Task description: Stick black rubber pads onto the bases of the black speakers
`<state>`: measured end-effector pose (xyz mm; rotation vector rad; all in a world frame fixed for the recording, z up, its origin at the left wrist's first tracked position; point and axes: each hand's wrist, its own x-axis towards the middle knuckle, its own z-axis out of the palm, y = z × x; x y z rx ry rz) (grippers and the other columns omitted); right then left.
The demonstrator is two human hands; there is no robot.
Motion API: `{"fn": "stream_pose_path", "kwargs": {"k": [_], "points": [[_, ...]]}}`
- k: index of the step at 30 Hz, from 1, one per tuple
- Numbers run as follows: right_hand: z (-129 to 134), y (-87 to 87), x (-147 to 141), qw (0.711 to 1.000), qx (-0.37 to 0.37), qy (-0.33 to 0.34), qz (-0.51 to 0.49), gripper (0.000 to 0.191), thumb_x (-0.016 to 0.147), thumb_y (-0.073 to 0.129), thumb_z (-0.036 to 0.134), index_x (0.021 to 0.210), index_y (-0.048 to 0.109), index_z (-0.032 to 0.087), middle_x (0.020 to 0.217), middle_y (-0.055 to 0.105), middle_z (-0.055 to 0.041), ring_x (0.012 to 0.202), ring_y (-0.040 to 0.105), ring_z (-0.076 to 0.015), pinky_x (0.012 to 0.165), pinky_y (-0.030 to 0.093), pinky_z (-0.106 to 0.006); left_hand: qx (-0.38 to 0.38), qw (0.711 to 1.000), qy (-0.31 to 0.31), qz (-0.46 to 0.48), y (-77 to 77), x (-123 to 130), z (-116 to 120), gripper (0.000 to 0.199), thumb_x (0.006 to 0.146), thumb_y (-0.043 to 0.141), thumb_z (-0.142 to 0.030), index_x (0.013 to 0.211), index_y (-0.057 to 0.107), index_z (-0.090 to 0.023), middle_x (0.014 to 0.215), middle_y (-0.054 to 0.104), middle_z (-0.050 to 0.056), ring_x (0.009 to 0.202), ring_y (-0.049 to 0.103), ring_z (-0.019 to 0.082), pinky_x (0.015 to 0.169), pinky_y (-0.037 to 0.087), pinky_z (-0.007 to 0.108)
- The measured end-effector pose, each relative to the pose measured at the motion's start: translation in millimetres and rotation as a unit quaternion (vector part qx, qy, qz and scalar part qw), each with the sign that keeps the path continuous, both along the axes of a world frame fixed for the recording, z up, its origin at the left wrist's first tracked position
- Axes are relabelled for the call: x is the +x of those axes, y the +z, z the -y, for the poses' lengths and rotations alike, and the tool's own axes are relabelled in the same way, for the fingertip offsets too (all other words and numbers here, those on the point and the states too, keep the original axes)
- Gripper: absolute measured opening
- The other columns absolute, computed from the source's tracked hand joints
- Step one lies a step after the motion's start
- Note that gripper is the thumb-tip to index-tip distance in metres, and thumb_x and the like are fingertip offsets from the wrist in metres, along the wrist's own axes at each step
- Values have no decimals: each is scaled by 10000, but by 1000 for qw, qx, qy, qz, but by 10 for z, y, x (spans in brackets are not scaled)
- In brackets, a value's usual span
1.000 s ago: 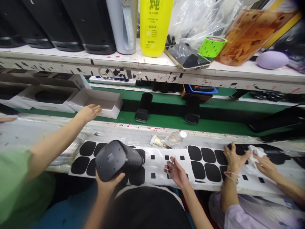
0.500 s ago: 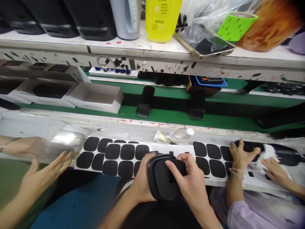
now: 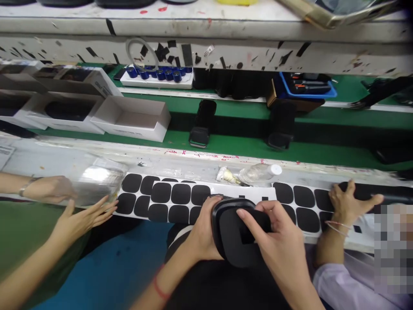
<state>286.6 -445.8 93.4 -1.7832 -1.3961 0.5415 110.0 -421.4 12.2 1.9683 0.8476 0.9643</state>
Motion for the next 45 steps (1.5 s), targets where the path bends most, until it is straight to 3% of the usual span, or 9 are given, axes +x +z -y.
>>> {"fn": "stream_pose_path", "kwargs": {"k": [6,18,23,29,35,45], "points": [[-39,8,-13,1000,2,-6,26,316,850,659,539,827,519,257,682,599,74,531,560,-83,513,436,-161,-30,1000,3,-8,74,-11,8,1060,684,798,-448,1508,136,-376,1426,428,143,1350,438,448,1154,323,646],[-50,60,-59,998,-9,-6,61,353,843,642,590,833,528,257,651,594,63,459,510,-86,442,406,-167,-47,999,6,-7,78,-13,19,1107,652,820,-392,1521,135,-364,1475,425,102,1360,432,432,1176,310,618],[-67,75,-70,997,-8,-7,73,361,855,622,597,845,521,250,674,602,63,391,436,-65,409,394,-168,-29,1000,10,-5,84,-5,28,1087,676,806,-422,1530,143,-312,1462,429,162,1351,439,452,1167,309,635],[-56,61,-78,997,-13,-6,77,358,856,628,589,843,521,248,677,610,53,444,511,-83,445,417,-172,-15,999,1,-41,67,-17,10,1046,722,755,-480,1517,103,-284,1463,403,156,1375,423,406,1178,314,578],[-31,67,-64,997,-21,-9,69,345,849,646,570,834,526,248,635,583,62,445,497,-87,441,398,-178,35,999,-2,-6,-43,-3,-13,1166,610,829,-471,1509,143,-186,1404,421,239,1332,445,442,1139,308,654],[-29,101,-70,997,-22,-11,78,325,838,679,530,834,521,246,659,596,74,467,526,-79,458,412,-155,56,998,-4,13,-62,26,-27,1104,689,747,-590,1520,145,-184,1374,423,246,1315,456,444,1091,342,701]]}}
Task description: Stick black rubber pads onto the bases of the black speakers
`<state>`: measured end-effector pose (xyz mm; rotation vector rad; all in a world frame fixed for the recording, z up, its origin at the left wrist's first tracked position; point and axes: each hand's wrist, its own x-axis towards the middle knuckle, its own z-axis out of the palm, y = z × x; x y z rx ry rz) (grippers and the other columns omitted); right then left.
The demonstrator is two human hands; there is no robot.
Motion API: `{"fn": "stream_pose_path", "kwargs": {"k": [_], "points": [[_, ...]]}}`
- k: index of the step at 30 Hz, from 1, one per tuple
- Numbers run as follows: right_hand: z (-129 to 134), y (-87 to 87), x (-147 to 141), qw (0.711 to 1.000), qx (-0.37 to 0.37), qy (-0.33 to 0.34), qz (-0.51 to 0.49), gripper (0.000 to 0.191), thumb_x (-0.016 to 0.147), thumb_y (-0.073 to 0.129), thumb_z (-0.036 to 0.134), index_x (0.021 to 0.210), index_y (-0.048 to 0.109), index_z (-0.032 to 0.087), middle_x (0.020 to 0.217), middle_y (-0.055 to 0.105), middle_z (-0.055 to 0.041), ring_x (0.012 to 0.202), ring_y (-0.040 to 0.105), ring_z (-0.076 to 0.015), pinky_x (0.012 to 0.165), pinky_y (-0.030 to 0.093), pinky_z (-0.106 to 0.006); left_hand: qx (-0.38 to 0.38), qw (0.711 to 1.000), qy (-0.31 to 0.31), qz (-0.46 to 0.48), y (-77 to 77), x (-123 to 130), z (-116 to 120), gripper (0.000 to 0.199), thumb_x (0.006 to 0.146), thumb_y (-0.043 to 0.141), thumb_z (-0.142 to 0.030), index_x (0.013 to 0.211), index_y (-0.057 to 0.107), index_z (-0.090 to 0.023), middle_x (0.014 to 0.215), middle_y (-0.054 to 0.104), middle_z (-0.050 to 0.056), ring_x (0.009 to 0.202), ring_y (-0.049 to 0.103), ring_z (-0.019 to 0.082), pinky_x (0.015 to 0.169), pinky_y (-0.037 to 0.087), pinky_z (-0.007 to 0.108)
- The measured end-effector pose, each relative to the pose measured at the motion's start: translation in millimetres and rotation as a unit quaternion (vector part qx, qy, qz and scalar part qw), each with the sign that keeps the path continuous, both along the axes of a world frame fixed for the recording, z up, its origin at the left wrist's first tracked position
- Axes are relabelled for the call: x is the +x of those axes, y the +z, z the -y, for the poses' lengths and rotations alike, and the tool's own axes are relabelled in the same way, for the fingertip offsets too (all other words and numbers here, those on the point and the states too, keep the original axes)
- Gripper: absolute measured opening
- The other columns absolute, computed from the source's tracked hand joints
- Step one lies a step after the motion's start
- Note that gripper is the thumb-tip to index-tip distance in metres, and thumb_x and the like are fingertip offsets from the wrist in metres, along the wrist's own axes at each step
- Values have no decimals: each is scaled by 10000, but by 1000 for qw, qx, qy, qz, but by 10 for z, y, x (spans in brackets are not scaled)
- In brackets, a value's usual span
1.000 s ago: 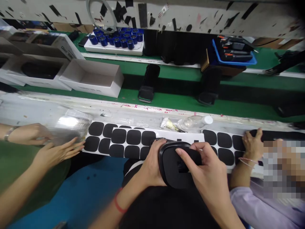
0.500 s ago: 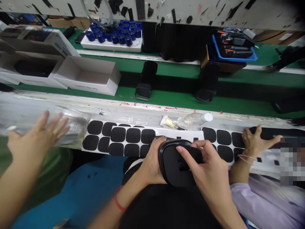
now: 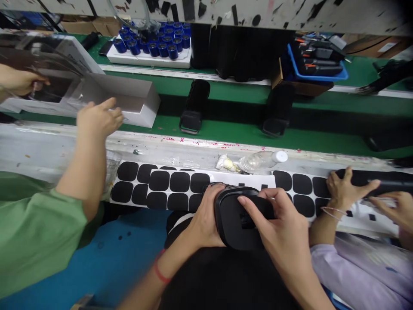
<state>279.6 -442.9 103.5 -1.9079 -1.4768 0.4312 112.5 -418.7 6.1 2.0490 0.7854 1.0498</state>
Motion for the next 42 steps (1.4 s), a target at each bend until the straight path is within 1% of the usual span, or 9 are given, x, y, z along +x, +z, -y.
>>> {"fn": "stream_pose_path", "kwargs": {"k": [6,11,15,19,25,30,33,36,42], "points": [[15,-27,3,1000,18,4,4,318,850,675,518,847,506,249,646,578,92,463,531,-59,468,410,-132,-7,1000,-5,1,4,6,-3,1093,706,717,-634,1522,135,-198,1382,409,248,1321,442,462,1075,334,730],[17,-41,1,1000,17,-5,-8,316,849,680,509,850,507,245,655,568,93,427,501,-48,448,399,-139,-3,1000,-3,-8,18,7,-5,1074,724,701,-630,1518,126,-191,1368,407,267,1303,449,484,1031,345,771],[9,-52,-1,1000,22,-2,-11,315,848,677,513,840,512,245,664,577,76,481,537,-71,473,425,-147,6,1000,0,-6,26,10,-8,1041,749,665,-642,1519,131,-189,1359,413,262,1295,459,475,1029,364,756],[6,-44,10,1000,26,-3,-11,319,846,674,524,839,521,244,680,591,69,505,547,-75,484,431,-148,2,1000,4,-13,47,13,-11,1064,728,695,-632,1517,133,-191,1356,423,255,1296,462,467,1036,373,744],[5,-45,41,998,2,-14,-60,319,832,693,511,833,519,243,641,557,79,468,510,-73,443,409,-157,3,1000,3,-11,36,15,-10,1095,700,731,-617,1517,142,-187,1361,423,247,1306,455,450,1061,376,712],[-2,-36,15,1000,15,-5,-23,327,840,678,530,833,521,243,663,581,77,471,525,-68,455,405,-150,0,1000,-2,-10,12,10,-7,1114,690,751,-583,1523,125,-189,1366,409,255,1307,448,464,1045,363,745],[-7,-24,4,1000,15,-6,-9,319,850,669,522,836,518,242,675,582,78,469,523,-66,463,408,-147,0,1000,0,-13,28,4,-3,1100,706,741,-578,1526,120,-187,1369,405,254,1308,449,463,1044,373,737],[-6,-20,2,1000,16,-6,3,314,851,671,512,844,513,241,692,590,75,462,518,-68,461,410,-152,-1,1000,-2,-19,50,0,4,1105,713,722,-616,1529,107,-196,1376,400,256,1308,450,470,1043,376,738],[0,-18,-10,1000,18,-6,11,304,856,667,505,853,521,238,711,618,58,485,560,-89,471,429,-172,3,1000,-1,-20,61,13,2,1122,693,745,-602,1523,110,-193,1369,406,261,1296,460,478,1048,372,736]]}}
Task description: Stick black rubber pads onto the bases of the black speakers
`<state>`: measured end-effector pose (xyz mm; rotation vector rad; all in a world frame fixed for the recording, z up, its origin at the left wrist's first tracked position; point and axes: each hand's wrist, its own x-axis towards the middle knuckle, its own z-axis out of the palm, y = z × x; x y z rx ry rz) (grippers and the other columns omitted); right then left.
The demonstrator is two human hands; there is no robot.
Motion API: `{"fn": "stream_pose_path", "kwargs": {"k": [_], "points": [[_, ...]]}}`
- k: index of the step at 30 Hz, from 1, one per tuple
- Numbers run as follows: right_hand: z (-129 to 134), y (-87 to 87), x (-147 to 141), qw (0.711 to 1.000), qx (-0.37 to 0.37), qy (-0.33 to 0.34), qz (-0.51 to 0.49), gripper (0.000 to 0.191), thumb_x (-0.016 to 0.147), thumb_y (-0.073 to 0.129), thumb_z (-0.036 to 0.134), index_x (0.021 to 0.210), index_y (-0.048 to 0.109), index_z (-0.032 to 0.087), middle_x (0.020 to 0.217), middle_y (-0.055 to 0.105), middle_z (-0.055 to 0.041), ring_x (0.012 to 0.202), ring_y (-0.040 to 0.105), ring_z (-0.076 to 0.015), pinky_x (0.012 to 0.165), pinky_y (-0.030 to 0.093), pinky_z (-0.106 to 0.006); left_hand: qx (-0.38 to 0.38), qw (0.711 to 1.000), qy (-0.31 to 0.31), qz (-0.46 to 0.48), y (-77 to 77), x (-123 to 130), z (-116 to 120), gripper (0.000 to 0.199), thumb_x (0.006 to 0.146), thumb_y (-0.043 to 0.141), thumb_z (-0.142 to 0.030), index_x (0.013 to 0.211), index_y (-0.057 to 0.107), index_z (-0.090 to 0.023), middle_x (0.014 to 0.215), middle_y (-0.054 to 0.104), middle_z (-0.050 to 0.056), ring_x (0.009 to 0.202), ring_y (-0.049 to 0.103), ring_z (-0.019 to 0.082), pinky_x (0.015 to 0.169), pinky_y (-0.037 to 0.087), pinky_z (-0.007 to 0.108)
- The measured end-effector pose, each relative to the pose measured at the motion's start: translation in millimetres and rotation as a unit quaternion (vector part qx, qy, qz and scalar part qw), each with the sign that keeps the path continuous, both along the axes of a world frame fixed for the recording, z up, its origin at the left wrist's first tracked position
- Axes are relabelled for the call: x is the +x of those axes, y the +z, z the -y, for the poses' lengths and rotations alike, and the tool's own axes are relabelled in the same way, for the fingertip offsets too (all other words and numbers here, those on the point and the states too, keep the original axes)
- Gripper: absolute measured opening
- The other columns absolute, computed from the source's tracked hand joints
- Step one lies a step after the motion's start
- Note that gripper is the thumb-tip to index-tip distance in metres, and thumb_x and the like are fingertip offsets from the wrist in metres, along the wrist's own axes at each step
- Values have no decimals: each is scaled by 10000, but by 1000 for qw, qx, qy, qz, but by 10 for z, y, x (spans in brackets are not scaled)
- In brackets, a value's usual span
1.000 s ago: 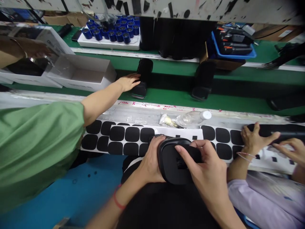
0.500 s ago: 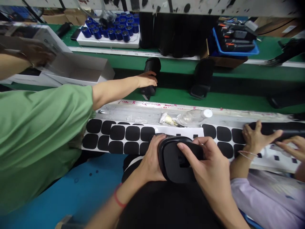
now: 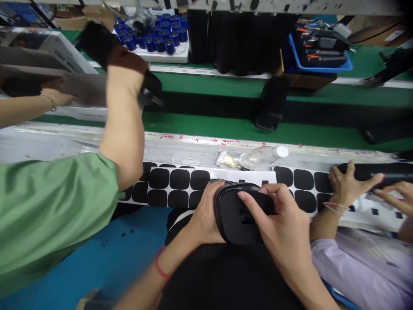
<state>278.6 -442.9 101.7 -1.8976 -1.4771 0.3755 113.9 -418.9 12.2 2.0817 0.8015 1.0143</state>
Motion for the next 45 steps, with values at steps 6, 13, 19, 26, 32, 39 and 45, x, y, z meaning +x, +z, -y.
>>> {"fn": "stream_pose_path", "kwargs": {"k": [6,13,19,26,32,39,45], "points": [[3,-17,-15,1000,5,-4,24,318,870,633,540,862,529,239,743,645,29,546,624,-125,489,453,-198,3,1000,4,9,-2,11,-7,1160,651,799,-555,1521,121,-193,1353,424,247,1302,458,456,1067,373,704],[14,-21,2,1000,5,-2,4,310,860,658,516,850,519,239,703,620,47,497,575,-106,474,429,-192,-31,999,-2,25,-32,-8,-14,1126,647,793,-568,1510,165,-207,1374,432,229,1315,452,441,1093,338,695],[20,-19,13,1000,0,-5,-16,307,848,680,499,839,522,235,686,604,53,484,541,-90,469,417,-183,-26,999,-2,26,-43,-4,-11,1111,663,787,-554,1509,165,-191,1375,431,239,1313,449,451,1084,334,710],[11,-20,-13,999,16,3,31,307,874,646,514,856,513,238,700,619,48,492,582,-103,473,433,-187,-21,1000,5,15,-40,-4,-11,1138,642,783,-594,1506,159,-195,1366,439,237,1300,466,445,1084,360,685],[8,-17,-15,998,26,8,61,323,896,599,544,864,513,235,691,613,49,461,564,-97,449,420,-193,-41,999,1,13,3,-3,-10,1148,627,809,-571,1502,157,-216,1372,429,229,1315,452,443,1092,354,680],[8,-26,-30,994,36,14,104,314,922,576,528,882,503,226,723,634,48,497,613,-91,451,425,-176,-72,996,-37,47,47,-23,-14,1291,538,739,-788,1519,118,-224,1442,341,241,1354,382,467,1117,264,720],[-14,-19,-50,992,34,7,123,353,934,523,567,868,514,221,707,654,26,484,627,-115,422,425,-201,-166,984,-36,52,135,-41,22,733,913,375,-651,1504,174,-266,1496,309,168,1408,309,399,1165,207,662]]}}
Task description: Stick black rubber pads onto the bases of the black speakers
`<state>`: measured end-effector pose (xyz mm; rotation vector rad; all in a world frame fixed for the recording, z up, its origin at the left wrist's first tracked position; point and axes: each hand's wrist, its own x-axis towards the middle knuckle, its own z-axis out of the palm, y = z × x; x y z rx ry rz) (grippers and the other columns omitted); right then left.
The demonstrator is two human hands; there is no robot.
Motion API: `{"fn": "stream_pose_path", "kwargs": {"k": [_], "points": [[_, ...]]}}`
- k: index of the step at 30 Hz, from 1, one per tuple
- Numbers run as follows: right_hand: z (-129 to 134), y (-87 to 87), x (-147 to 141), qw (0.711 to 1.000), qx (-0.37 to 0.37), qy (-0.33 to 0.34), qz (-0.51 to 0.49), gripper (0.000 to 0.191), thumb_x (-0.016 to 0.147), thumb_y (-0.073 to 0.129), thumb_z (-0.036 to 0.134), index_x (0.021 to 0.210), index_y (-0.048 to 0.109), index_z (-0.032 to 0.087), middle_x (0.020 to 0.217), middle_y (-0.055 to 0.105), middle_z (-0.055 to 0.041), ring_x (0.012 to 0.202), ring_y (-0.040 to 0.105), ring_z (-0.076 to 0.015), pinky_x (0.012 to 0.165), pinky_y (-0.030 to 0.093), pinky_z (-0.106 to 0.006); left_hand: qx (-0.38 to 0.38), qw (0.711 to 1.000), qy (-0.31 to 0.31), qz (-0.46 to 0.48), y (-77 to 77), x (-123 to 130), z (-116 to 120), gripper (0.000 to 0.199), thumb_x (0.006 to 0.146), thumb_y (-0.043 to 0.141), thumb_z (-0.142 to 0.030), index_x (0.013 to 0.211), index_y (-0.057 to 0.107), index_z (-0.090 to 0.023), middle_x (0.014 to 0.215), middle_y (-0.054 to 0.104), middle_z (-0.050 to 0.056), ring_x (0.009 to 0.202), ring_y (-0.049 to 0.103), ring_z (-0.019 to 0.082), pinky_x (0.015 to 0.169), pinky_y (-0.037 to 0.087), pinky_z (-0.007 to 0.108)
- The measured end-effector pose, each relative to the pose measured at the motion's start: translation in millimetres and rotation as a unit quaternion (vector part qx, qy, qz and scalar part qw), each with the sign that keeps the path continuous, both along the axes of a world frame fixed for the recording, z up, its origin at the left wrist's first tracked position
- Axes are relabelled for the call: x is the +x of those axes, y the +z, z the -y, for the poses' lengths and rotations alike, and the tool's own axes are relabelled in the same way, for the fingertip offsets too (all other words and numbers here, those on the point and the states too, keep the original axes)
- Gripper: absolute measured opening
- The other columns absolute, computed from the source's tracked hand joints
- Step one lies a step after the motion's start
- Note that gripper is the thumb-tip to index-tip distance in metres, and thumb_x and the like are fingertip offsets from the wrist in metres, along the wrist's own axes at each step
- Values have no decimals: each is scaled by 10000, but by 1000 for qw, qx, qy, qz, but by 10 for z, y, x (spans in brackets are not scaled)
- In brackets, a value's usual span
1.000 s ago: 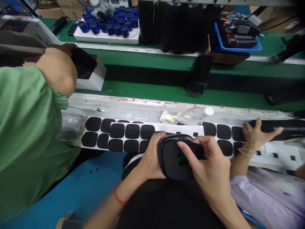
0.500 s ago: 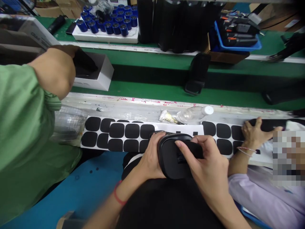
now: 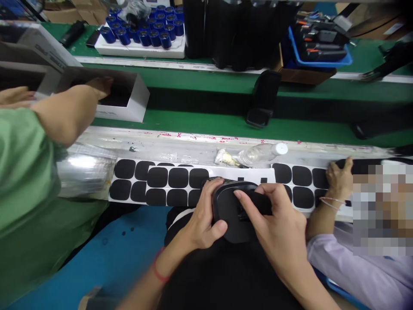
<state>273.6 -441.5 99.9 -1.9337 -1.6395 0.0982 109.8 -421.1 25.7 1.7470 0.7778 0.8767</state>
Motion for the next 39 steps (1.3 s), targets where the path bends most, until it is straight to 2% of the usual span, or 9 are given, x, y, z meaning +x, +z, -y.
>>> {"fn": "stream_pose_path", "kwargs": {"k": [8,14,17,20,22,26,28,34,39], "points": [[94,138,104,991,-93,58,-72,258,953,526,495,983,508,240,827,689,15,555,665,-124,479,499,-196,-6,999,41,19,0,30,44,685,905,423,-616,1476,261,-273,1479,372,145,1384,360,385,1164,229,639],[249,307,204,984,-139,65,-90,287,946,526,493,1157,569,302,1292,515,-81,537,630,-70,456,576,-201,-17,998,42,48,-26,36,27,670,883,449,-610,1449,334,-271,1456,420,126,1366,387,381,1164,207,650],[291,363,249,988,-130,87,-17,350,956,487,502,1233,593,317,1294,501,-132,873,717,-238,554,647,-311,-31,996,61,51,-24,39,13,681,872,459,-630,1427,370,-243,1447,438,133,1342,417,374,1151,266,615],[347,330,280,983,-116,112,84,380,969,437,488,1285,601,355,1291,477,-167,1282,491,-437,734,637,-545,-51,994,76,60,-24,43,-3,673,863,465,-643,1398,407,-240,1428,465,126,1320,443,367,1139,300,590],[385,243,283,981,-131,124,77,470,973,431,475,1426,461,349,1371,431,-184,1353,412,-435,838,596,-603,-56,994,74,66,-26,43,-10,670,858,478,-638,1395,416,-241,1426,470,120,1321,441,363,1140,298,579],[341,-6,304,980,-186,57,-37,1026,894,510,632,1536,-192,250,1622,72,-214,1486,153,-416,1033,463,-643,-74,991,75,77,-4,23,-5,644,871,478,-609,1398,419,-244,1440,458,113,1335,419,356,1145,284,553],[244,-100,320,959,-234,58,-151,1157,830,572,691,1507,-268,272,1647,-55,-151,1505,94,-372,1121,384,-605,-93,990,73,75,45,14,1,612,887,472,-585,1401,417,-257,1458,448,101,1359,398,348,1155,272,529],[-69,-65,163,873,-309,54,-373,685,851,515,716,1357,454,259,1359,595,-106,1246,568,-296,1067,453,-509,-193,972,91,98,347,119,19,457,880,568,-459,1292,564,-260,1412,537,40,1399,382,298,1185,278,407],[-134,11,136,871,-308,67,-377,402,939,453,622,1160,563,305,1198,678,-22,1132,613,-249,1079,403,-491,-257,946,195,40,502,253,4,242,916,606,-406,1114,660,-276,1203,660,6,1250,551,230,1097,379,337]]}}
